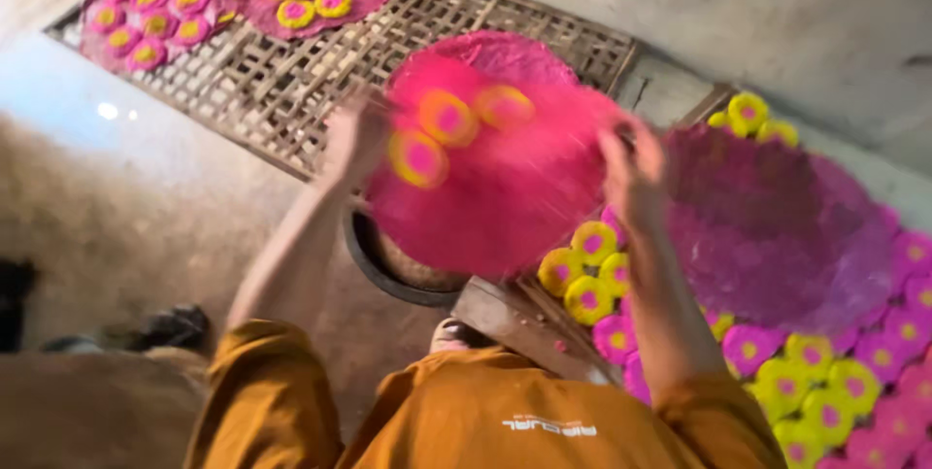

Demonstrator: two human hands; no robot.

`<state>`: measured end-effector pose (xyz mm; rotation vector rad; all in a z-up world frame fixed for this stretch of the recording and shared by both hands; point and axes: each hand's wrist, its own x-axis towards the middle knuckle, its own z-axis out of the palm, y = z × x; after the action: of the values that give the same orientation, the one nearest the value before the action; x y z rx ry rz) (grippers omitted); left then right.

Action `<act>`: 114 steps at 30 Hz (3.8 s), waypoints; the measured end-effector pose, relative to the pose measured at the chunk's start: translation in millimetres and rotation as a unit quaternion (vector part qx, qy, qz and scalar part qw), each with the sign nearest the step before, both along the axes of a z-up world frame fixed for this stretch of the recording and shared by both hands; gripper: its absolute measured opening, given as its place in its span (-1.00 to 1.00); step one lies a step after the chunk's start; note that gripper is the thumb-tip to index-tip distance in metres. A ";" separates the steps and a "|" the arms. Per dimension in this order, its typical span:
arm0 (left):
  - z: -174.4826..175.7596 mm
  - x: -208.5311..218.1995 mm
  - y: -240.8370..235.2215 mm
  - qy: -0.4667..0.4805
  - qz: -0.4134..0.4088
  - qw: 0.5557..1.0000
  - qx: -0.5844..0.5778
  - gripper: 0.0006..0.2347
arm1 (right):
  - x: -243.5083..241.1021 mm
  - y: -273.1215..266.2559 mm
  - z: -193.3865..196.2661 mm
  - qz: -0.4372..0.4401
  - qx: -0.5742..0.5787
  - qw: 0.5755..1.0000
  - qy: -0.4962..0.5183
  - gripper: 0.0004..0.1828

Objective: The person places small decorative circular items onto larger pink discs and moves trays of these items between different locations.

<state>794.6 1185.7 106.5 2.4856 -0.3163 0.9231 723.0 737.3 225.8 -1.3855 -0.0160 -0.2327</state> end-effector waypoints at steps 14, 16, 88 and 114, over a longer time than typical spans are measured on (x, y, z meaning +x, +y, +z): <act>-46.3 -14.9 101.7 0.086 0.001 0.860 -0.504 -0.76 | 11.5 -89.7 -144.0 -0.260 -0.597 0.757 0.053 -0.44; -59.2 -41.5 53.7 0.110 0.045 0.966 -0.231 -0.78 | 2.1 -109.9 -161.3 -0.252 -0.626 0.732 0.093 -0.54; -42.4 93.9 -100.9 0.246 -0.122 0.819 -0.504 -0.31 | -124.8 117.9 -74.1 0.075 -0.392 0.916 -0.052 -0.72; 44.9 -319.3 -458.8 0.317 -0.717 0.616 0.079 -0.68 | -494.2 -280.0 -275.0 -0.502 0.501 0.696 0.113 -0.91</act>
<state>475.3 727.0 151.4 1.5542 -1.7407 -0.6631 228.9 457.4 -49.2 -0.1640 0.9762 -0.8348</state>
